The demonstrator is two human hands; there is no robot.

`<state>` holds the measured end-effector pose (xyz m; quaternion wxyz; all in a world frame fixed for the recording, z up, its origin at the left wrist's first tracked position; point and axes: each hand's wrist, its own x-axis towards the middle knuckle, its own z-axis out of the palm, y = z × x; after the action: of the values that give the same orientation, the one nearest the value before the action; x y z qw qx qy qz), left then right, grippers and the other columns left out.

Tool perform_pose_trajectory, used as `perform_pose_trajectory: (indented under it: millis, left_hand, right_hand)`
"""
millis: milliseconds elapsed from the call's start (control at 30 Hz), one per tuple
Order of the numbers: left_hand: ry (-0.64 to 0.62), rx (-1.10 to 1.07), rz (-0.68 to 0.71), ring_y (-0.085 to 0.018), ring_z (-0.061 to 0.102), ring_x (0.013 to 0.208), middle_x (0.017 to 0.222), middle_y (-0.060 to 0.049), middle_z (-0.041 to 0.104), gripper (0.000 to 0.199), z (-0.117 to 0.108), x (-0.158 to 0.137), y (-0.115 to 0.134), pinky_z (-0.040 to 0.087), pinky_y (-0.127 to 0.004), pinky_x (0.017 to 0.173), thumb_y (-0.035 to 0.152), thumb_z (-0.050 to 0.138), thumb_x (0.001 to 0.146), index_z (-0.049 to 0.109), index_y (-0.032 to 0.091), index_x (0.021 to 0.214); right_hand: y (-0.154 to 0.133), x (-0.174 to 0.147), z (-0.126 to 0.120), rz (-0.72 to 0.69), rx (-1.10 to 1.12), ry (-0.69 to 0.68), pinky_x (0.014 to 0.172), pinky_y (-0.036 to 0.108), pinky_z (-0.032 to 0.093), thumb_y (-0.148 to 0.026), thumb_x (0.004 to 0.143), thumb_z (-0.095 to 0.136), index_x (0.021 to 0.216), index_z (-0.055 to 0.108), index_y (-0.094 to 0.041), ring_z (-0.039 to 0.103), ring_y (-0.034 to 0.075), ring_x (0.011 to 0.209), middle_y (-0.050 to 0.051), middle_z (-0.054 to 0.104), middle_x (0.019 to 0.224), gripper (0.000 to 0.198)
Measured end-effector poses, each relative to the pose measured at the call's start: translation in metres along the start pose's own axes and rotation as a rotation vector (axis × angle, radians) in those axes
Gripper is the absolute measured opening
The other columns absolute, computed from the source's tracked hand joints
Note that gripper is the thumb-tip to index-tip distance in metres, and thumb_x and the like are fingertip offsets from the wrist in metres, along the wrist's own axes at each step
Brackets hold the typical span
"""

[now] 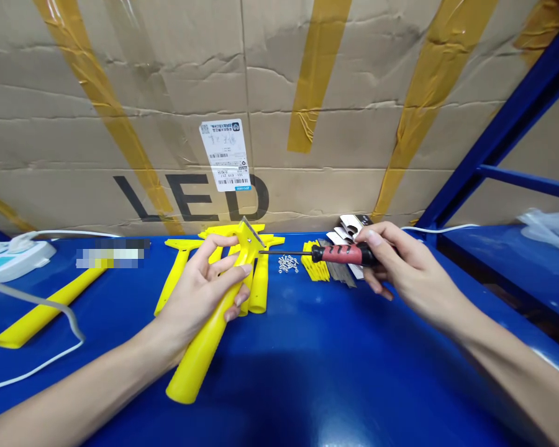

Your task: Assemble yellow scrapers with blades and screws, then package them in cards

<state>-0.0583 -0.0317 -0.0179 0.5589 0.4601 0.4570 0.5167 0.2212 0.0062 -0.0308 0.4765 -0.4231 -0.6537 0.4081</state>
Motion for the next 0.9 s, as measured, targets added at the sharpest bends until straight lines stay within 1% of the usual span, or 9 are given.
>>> perform_pose_trajectory:
  millis: [100, 167, 300, 433, 533, 633, 700, 767, 900]
  left_hand:
    - [0.015, 0.006, 0.020, -0.008, 0.047, 0.042, 0.058, 0.008, 0.057, 0.046, -0.001, 0.000, 0.002, 0.037, -0.014, 0.035, 0.025, 0.080, 0.076, 0.045, 0.029, 0.105]
    - [0.020, 0.007, 0.027, -0.008, 0.046, 0.042, 0.058, 0.008, 0.057, 0.044, -0.002, 0.001, 0.002, 0.038, -0.015, 0.036, 0.024, 0.079, 0.077, 0.045, 0.029, 0.105]
    - [0.011, 0.036, 0.035, -0.008, 0.044, 0.039, 0.053, 0.009, 0.055, 0.043, -0.003, 0.002, -0.001, 0.036, -0.015, 0.035, 0.025, 0.078, 0.078, 0.045, 0.029, 0.105]
    - [0.019, 0.018, 0.038, -0.007, 0.044, 0.036, 0.057, 0.009, 0.057, 0.045, -0.003, 0.003, -0.003, 0.035, -0.015, 0.034, 0.025, 0.079, 0.075, 0.045, 0.028, 0.104]
    - [0.021, 0.007, 0.018, -0.006, 0.045, 0.036, 0.064, 0.007, 0.062, 0.047, -0.003, 0.004, -0.001, 0.036, -0.015, 0.034, 0.024, 0.080, 0.074, 0.044, 0.027, 0.104]
    - [-0.001, 0.013, 0.008, -0.007, 0.045, 0.035, 0.058, 0.007, 0.061, 0.045, -0.002, 0.005, 0.000, 0.038, -0.015, 0.035, 0.025, 0.077, 0.078, 0.042, 0.027, 0.105]
    - [-0.032, 0.035, -0.008, -0.008, 0.047, 0.035, 0.055, 0.007, 0.061, 0.043, -0.002, 0.004, 0.000, 0.038, -0.015, 0.036, 0.027, 0.075, 0.082, 0.040, 0.028, 0.107]
    - [-0.070, 0.062, -0.044, -0.009, 0.050, 0.035, 0.054, 0.005, 0.063, 0.043, -0.003, 0.004, 0.000, 0.038, -0.015, 0.036, 0.030, 0.073, 0.084, 0.038, 0.028, 0.110]
    - [-0.093, 0.071, -0.092, -0.010, 0.050, 0.033, 0.053, 0.003, 0.064, 0.045, -0.007, 0.005, -0.003, 0.038, -0.015, 0.036, 0.033, 0.073, 0.085, 0.037, 0.028, 0.112]
  right_hand:
    - [-0.001, -0.001, 0.000, -0.016, -0.008, -0.102, 0.061, 0.031, 0.058, -0.048, 0.092, 0.067, 0.112, 0.058, -0.024, 0.066, 0.016, 0.066, 0.002, 0.066, 0.080, 0.032]
    - [-0.003, -0.002, 0.001, -0.041, -0.040, -0.146, 0.068, 0.034, 0.059, -0.043, 0.087, 0.074, 0.110, 0.062, -0.023, 0.067, 0.017, 0.070, 0.003, 0.068, 0.081, 0.032]
    - [-0.009, -0.005, 0.009, -0.051, -0.061, -0.081, 0.052, 0.030, 0.052, -0.045, 0.090, 0.071, 0.104, 0.065, -0.019, 0.059, 0.014, 0.049, -0.001, 0.065, 0.060, 0.030]
    - [-0.010, -0.006, 0.016, 0.052, 0.018, -0.051, 0.043, 0.028, 0.045, -0.051, 0.090, 0.069, 0.109, 0.065, -0.017, 0.054, 0.013, 0.040, -0.003, 0.061, 0.048, 0.039]
    - [-0.005, -0.005, 0.016, 0.157, 0.116, -0.012, 0.043, 0.027, 0.044, -0.050, 0.087, 0.073, 0.112, 0.067, -0.018, 0.054, 0.013, 0.042, -0.003, 0.060, 0.050, 0.041]
    - [0.000, -0.003, 0.011, 0.221, 0.221, 0.026, 0.045, 0.026, 0.046, -0.045, 0.082, 0.079, 0.103, 0.070, -0.020, 0.057, 0.013, 0.048, 0.001, 0.067, 0.063, 0.034]
    - [0.000, -0.001, 0.007, 0.202, 0.256, 0.058, 0.048, 0.026, 0.047, -0.040, 0.078, 0.083, 0.093, 0.072, -0.020, 0.058, 0.012, 0.052, 0.003, 0.070, 0.069, 0.027]
    - [-0.001, 0.000, 0.003, 0.148, 0.264, 0.091, 0.049, 0.025, 0.047, -0.034, 0.076, 0.085, 0.087, 0.072, -0.020, 0.058, 0.012, 0.054, 0.003, 0.069, 0.068, 0.022]
    - [-0.003, -0.001, 0.000, 0.051, 0.282, 0.110, 0.051, 0.026, 0.047, -0.032, 0.077, 0.084, 0.089, 0.073, -0.022, 0.058, 0.013, 0.057, 0.002, 0.067, 0.069, 0.019]
